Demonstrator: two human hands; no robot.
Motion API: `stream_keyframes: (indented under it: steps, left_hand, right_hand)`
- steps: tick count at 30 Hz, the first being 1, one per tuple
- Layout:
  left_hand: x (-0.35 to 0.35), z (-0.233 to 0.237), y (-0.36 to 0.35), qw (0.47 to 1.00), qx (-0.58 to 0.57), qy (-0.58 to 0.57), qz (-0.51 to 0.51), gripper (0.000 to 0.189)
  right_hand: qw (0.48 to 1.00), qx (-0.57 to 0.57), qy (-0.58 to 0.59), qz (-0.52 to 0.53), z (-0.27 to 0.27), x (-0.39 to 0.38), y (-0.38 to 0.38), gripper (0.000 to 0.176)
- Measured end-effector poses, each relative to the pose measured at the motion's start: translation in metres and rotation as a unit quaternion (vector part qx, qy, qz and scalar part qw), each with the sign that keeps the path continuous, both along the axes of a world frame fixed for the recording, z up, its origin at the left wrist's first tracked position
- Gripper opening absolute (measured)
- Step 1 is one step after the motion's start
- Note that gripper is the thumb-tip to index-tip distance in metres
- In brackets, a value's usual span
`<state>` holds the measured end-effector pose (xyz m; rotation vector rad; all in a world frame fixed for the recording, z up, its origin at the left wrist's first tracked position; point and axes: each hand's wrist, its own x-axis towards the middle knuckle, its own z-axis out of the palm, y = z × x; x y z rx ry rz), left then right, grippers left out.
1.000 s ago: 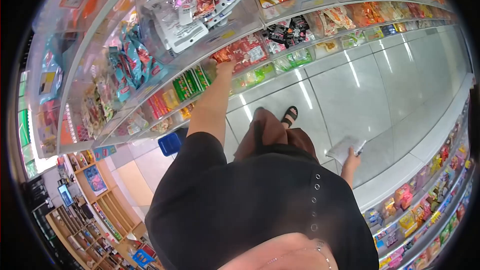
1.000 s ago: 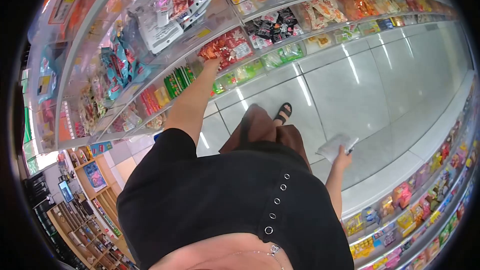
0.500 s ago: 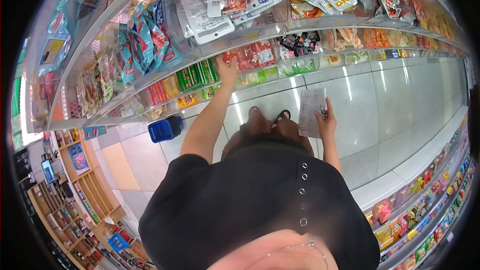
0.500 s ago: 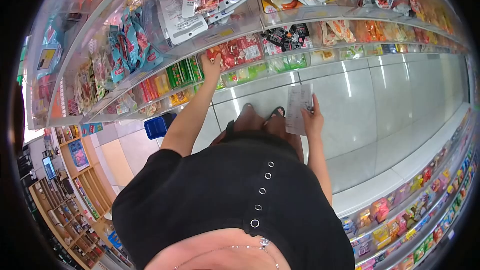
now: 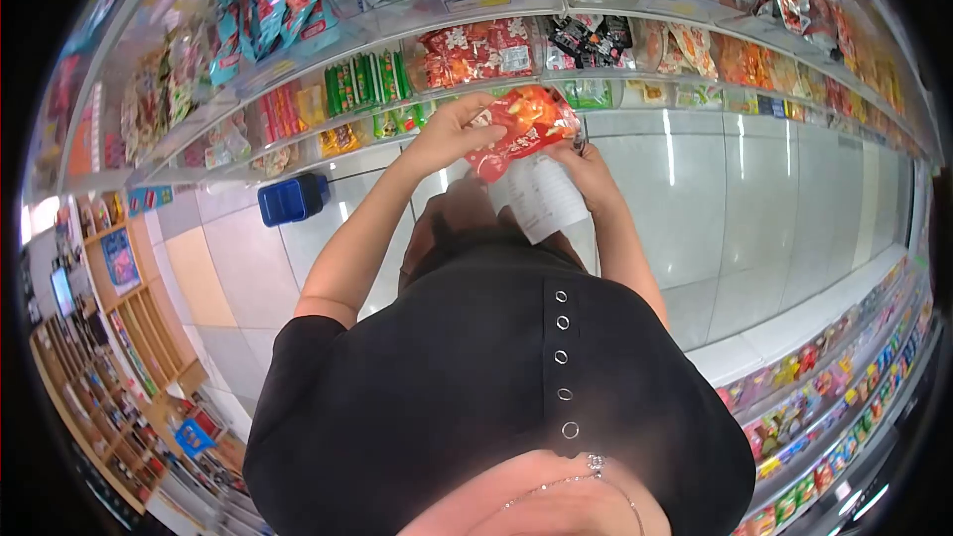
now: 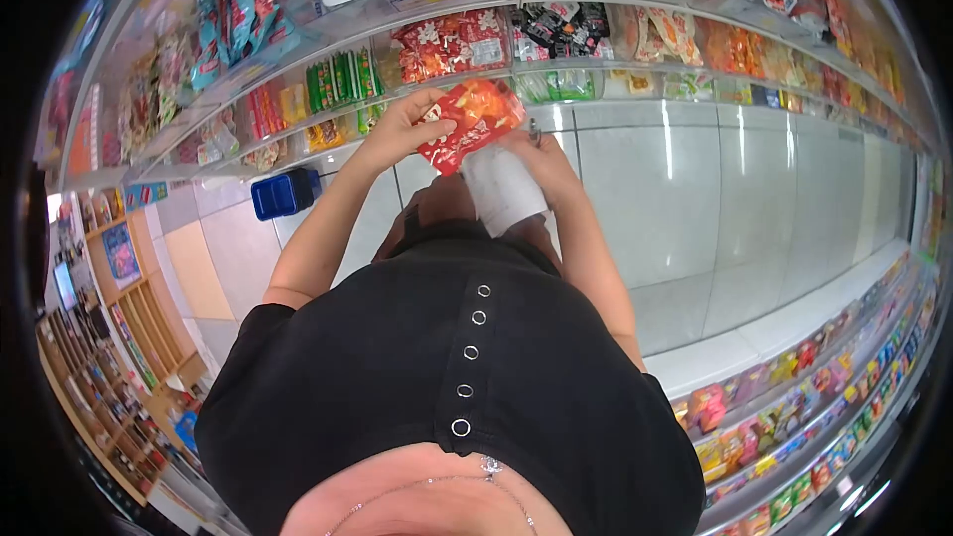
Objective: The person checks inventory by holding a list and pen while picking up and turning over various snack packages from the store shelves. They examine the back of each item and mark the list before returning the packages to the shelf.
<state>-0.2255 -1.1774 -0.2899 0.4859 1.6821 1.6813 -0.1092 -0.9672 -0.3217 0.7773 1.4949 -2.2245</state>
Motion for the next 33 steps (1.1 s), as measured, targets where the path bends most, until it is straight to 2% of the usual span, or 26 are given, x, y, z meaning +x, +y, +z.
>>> stream_keyframes:
  steps: [2, 3, 6, 7, 10, 11, 14, 15, 18, 19, 22, 23, 26, 33]
  left_hand:
    - [0.011, 0.016, 0.003, 0.989, 0.003, 0.145, -0.014, 0.018]
    - [0.019, 0.026, 0.007, 0.993, 0.027, 0.118, -0.005, 0.017]
    - [0.033, 0.043, 0.019, 0.913, -0.04, 0.405, 0.021, 0.021]
    - [0.038, 0.044, 0.022, 0.928, -0.033, 0.371, 0.025, 0.021]
    - [0.056, 0.045, 0.03, 0.907, -0.058, 0.411, 0.077, 0.015]
    - [0.061, 0.047, 0.032, 0.893, -0.065, 0.439, 0.077, 0.014]
    - [0.084, 0.052, 0.041, 0.863, -0.081, 0.47, 0.167, 0.016]
    - [0.094, 0.047, 0.045, 0.89, -0.04, 0.41, 0.197, 0.034]
    - [0.121, 0.037, 0.061, 0.922, 0.095, 0.179, 0.331, 0.047]
    - [0.13, 0.034, 0.059, 0.938, 0.13, 0.06, 0.315, 0.05]
    - [0.152, 0.035, 0.062, 0.924, 0.194, -0.107, 0.311, 0.045]
    - [0.157, 0.027, 0.061, 0.928, 0.173, -0.104, 0.313, 0.051]
    - [0.169, 0.025, 0.068, 0.953, 0.122, 0.018, 0.277, 0.057]
    - [0.19, 0.031, 0.079, 0.966, 0.116, 0.008, 0.231, 0.072]
  right_hand:
    - [0.999, -0.02, -0.022, 0.021, 0.017, -0.001, 0.0, 0.046]
    - [0.994, 0.068, -0.087, 0.025, 0.006, 0.003, 0.005, 0.058]
    - [0.997, 0.047, -0.018, 0.06, -0.013, 0.016, 0.018, 0.061]
    - [0.999, -0.037, -0.008, 0.018, 0.019, 0.018, 0.015, 0.059]
    - [0.999, -0.02, 0.014, 0.025, 0.04, 0.032, 0.031, 0.054]
    - [0.998, -0.006, 0.041, 0.046, 0.046, 0.036, 0.035, 0.047]
    - [0.987, 0.03, 0.116, 0.104, 0.054, 0.052, 0.037, 0.027]
    - [0.989, 0.026, 0.118, 0.09, 0.052, 0.057, 0.036, 0.026]
    - [0.989, 0.033, 0.129, 0.059, 0.044, 0.065, 0.037, 0.024]
    - [0.988, 0.046, 0.134, 0.056, 0.042, 0.067, 0.038, 0.025]
    - [0.986, 0.062, 0.15, 0.045, 0.036, 0.076, 0.041, 0.028]
    - [0.985, 0.063, 0.156, 0.041, 0.034, 0.08, 0.042, 0.029]
    - [0.983, 0.083, 0.156, 0.059, 0.033, 0.09, 0.046, 0.031]
    - [0.984, 0.08, 0.153, 0.053, 0.04, 0.113, 0.059, 0.025]
